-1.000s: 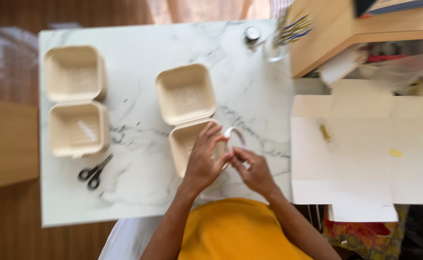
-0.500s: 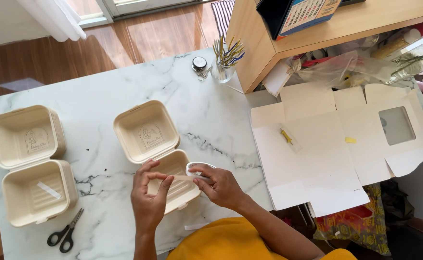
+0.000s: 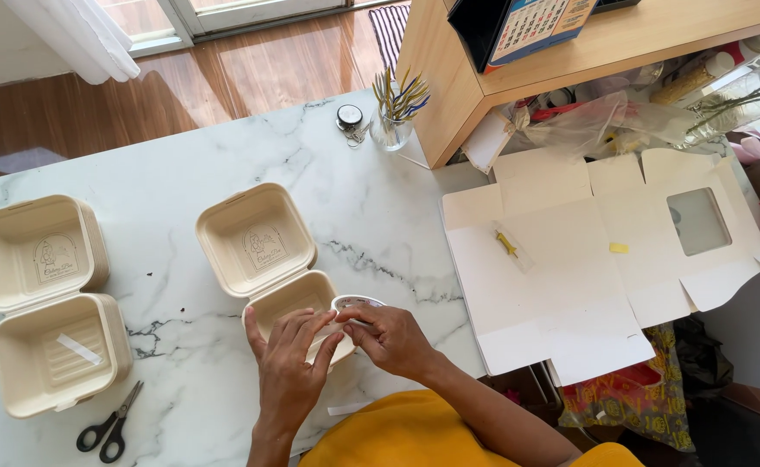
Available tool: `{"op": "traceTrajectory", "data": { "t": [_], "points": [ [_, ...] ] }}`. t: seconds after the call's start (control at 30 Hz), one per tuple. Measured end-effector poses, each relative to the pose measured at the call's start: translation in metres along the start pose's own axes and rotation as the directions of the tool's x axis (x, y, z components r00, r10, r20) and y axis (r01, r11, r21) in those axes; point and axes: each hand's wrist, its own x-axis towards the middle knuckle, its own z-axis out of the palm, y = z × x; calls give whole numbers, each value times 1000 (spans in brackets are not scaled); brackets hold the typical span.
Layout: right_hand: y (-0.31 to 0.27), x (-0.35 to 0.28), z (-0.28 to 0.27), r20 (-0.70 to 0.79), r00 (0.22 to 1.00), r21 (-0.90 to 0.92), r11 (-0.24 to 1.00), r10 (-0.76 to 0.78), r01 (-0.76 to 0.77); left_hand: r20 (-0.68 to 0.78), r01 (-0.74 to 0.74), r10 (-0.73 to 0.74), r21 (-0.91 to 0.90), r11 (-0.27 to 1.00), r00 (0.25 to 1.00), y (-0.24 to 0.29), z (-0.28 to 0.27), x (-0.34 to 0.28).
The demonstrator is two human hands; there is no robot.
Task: Applying adhesive strips inside compostable takeaway lunch boxes.
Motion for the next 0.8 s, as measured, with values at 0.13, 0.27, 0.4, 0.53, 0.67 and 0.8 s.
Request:
{"op": "traceTrajectory", "data": {
  "t": [0.13,0.27,0.4,0.53,0.67,0.8],
  "points": [
    [-1,-3,0,-8,1000,36,999,-8,8,-14,45,-45,6,999,999,0,5,-2],
    [-1,-4,2,-22,1000,9,1000,-8,8,-4,90,-91,-44,995,996,-3,8,-4],
    [-4,-3,2,-65,992,-12,994,-106,106,13,86,-86,-90,992,996,-3,8,-4],
    [2,-1,3,-55,996,-36,997,-75,73,-18,15,-16,-67,998,1000,5,9,-1],
    [17,-5,11,-44,993,215,972,111,-99,-91,-114,115,16,993,989,4,16,-7],
    [31,11,-3,-331,921,216,967,203,-135,-198,-149,140,-31,988,970,2,8,-11]
  ]
}}
